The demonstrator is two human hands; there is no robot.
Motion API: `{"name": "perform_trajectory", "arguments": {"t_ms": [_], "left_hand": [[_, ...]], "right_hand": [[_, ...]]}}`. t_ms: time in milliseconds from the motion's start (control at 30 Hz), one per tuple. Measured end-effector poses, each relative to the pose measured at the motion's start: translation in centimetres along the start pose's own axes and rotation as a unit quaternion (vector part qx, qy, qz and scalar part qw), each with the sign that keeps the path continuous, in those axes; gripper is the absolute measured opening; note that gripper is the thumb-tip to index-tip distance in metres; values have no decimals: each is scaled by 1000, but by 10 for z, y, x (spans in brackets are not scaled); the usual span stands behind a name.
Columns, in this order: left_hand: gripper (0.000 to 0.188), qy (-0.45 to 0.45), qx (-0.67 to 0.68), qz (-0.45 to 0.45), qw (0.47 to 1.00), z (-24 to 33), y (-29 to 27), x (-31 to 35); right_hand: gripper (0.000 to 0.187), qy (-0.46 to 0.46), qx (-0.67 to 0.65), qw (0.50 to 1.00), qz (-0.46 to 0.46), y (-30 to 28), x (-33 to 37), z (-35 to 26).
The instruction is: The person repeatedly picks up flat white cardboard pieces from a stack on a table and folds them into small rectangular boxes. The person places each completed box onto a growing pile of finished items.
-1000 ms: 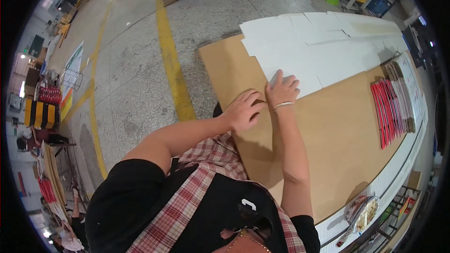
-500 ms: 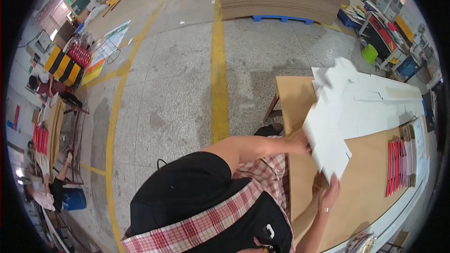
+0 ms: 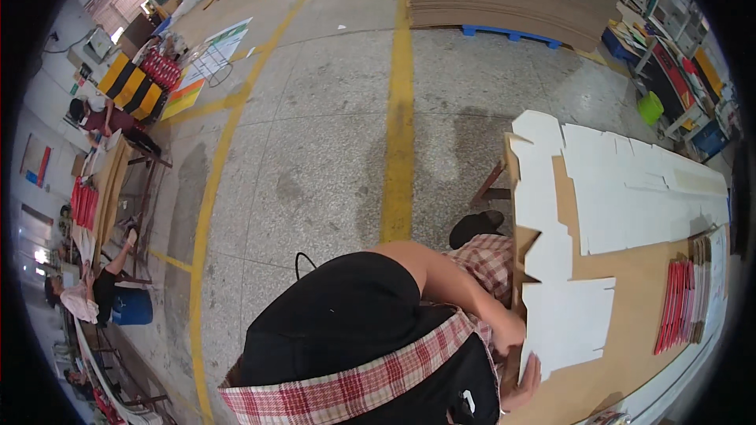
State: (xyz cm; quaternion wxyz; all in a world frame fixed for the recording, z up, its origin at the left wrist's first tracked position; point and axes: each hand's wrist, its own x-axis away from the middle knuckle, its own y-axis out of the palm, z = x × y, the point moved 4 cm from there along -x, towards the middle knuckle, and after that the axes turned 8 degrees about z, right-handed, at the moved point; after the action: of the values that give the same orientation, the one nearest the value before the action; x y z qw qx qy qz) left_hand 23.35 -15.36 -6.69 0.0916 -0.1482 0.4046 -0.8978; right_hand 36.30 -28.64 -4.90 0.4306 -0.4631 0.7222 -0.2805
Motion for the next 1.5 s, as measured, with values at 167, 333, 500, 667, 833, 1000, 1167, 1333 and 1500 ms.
{"name": "perform_trajectory", "arguments": {"t_ms": [167, 333, 500, 667, 833, 1000, 1167, 1333, 1500], "left_hand": [[52, 254, 197, 93, 942, 35, -34, 35], [60, 235, -237, 259, 906, -30, -18, 15], [35, 200, -113, 236, 944, -26, 8, -34], [31, 70, -10, 99, 993, -30, 25, -86], [24, 218, -130, 356, 899, -8, 54, -77], [20, 374, -213, 267, 862, 16, 28, -8], [39, 246, -72, 7, 967, -62, 27, -87], [40, 114, -52, 129, 984, -25, 29, -103], [38, 167, -289, 208, 919, 23, 28, 0]], "right_hand": [[44, -78, 56, 995, -18, -29, 53, 44], [78, 121, 45, 955, -268, -24, 144, 154], [70, 246, 14, 950, -193, -27, 128, 154], [63, 335, 41, 939, -71, -29, 109, 148], [57, 193, 223, 941, 164, -42, 63, 91], [29, 37, 117, 992, 39, 4, 37, 21], [26, -9, 98, 993, 61, 11, 50, 21], [20, -34, 139, 983, 117, 7, 59, 21], [17, 104, -34, 994, 12, 11, 71, 30]]}}
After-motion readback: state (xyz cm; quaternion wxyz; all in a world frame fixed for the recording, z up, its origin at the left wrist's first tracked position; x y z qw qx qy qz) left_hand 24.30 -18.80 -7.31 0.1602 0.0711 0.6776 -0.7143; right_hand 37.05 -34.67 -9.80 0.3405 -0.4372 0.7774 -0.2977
